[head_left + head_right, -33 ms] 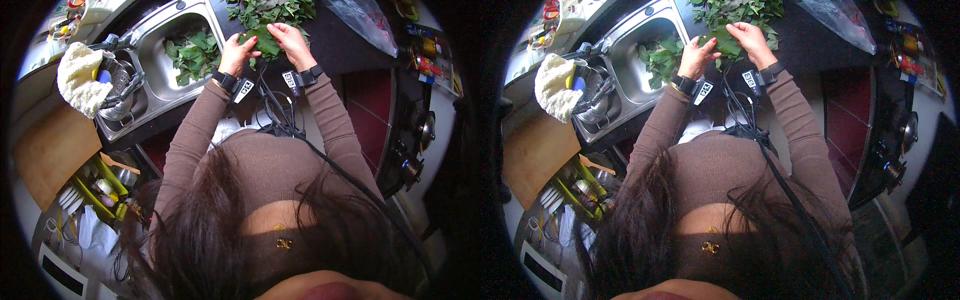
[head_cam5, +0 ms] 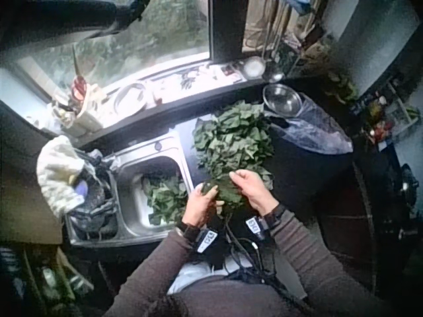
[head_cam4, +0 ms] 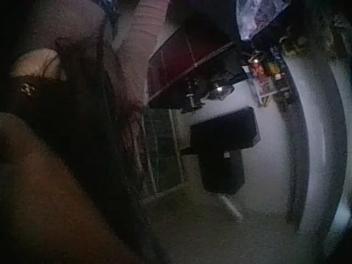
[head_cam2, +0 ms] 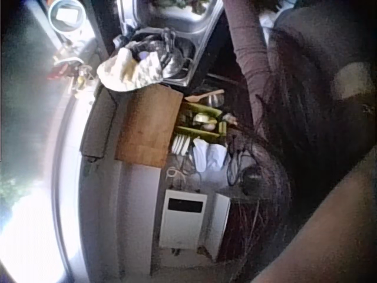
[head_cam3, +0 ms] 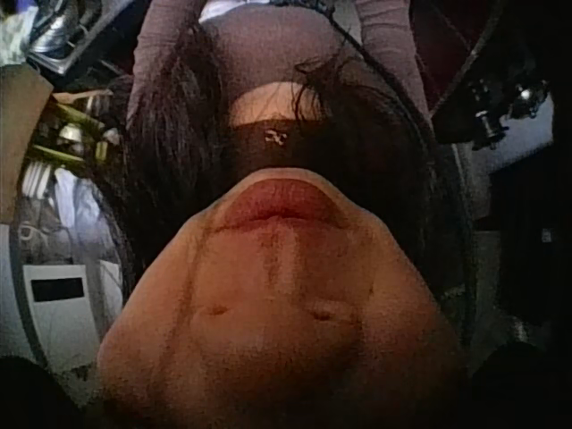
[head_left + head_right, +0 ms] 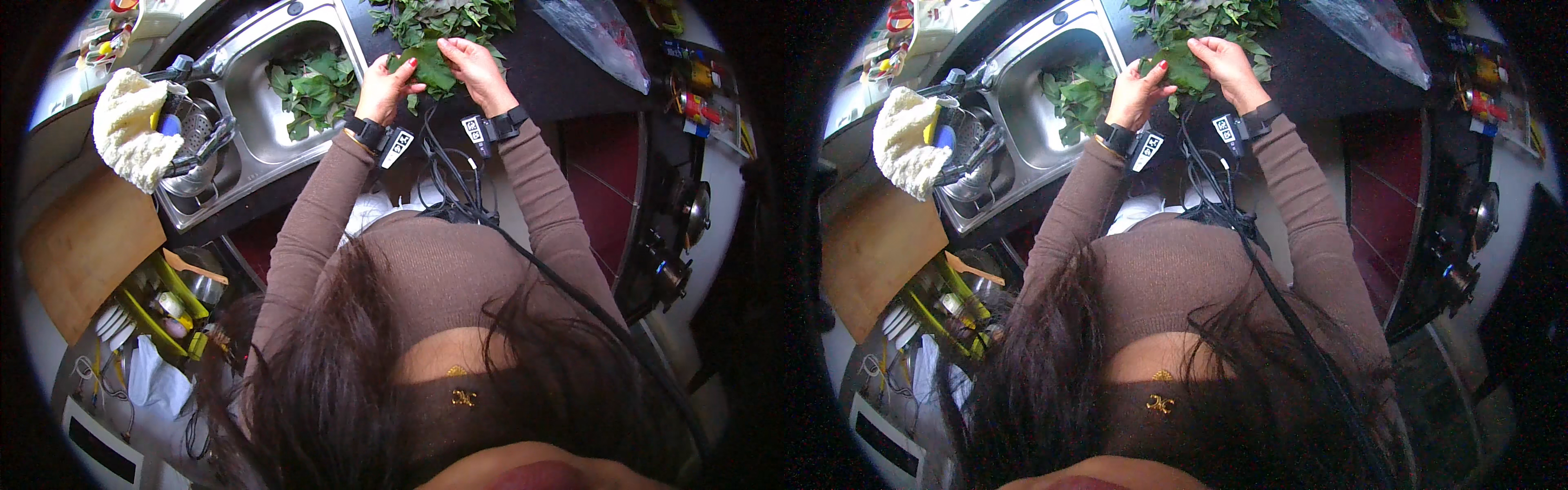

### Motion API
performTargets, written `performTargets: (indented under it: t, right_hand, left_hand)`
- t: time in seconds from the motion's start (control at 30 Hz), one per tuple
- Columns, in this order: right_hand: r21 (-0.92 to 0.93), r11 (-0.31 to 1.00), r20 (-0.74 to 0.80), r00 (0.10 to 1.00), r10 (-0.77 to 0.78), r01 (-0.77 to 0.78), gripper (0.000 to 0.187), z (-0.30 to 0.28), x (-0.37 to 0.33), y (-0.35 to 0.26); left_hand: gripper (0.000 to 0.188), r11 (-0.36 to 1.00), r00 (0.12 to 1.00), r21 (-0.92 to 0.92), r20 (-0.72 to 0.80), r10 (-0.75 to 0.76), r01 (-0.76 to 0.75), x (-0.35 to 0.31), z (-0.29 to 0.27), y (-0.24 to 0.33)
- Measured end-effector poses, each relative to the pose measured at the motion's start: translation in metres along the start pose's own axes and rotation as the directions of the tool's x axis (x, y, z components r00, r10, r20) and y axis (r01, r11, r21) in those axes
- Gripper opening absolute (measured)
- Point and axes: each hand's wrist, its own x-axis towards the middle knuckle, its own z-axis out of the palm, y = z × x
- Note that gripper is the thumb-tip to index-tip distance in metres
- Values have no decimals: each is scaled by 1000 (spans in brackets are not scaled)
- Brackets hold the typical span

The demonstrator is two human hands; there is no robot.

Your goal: The person picks green leaves from a pile on the countertop, removes stems or unwanted parts by hand, and places the cleaned leaves into a metal sink basin. The process repeats with multiple leaves.

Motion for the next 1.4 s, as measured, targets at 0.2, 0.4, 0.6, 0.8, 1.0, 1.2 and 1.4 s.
performTargets:
  t: [0.2, 0.4, 0.6, 0.8, 1.0, 1.2, 1.4]
  right_hand:
    - [51, 998, -109, 994, -18, 24, 24, 1, 0, 8]
    - [87, 996, -172, 984, 42, -27, 27, -1, -1, 15]
    - [140, 983, -71, 989, 131, -120, 36, -1, -10, 8]
    - [-191, 979, 56, 995, 85, -73, 52, -2, -18, 3]
    - [-104, 995, 166, 986, 10, 7, 56, -12, -15, 11]
    - [-112, 993, 157, 988, -14, 32, 49, -16, -15, 14]
    - [-327, 838, 68, 896, -439, 436, 39, -9, -16, -2]
  left_hand:
    - [14, 998, 1000, 59, -24, 10, -9, 0, -8, -2]
    - [15, 1000, 999, -20, -48, -1, 0, -3, -6, -3]
    - [21, 1000, 999, -20, -38, -11, 10, -6, -4, 2]
    - [24, 999, 998, -26, -50, -38, 37, -6, -6, 2]
    - [24, 998, 997, -46, -63, -42, 39, -8, -8, 1]
    - [25, 996, 999, -80, -26, -36, 34, -10, -12, -2]
    - [27, 999, 989, 20, -141, 43, -40, -14, -30, -6]
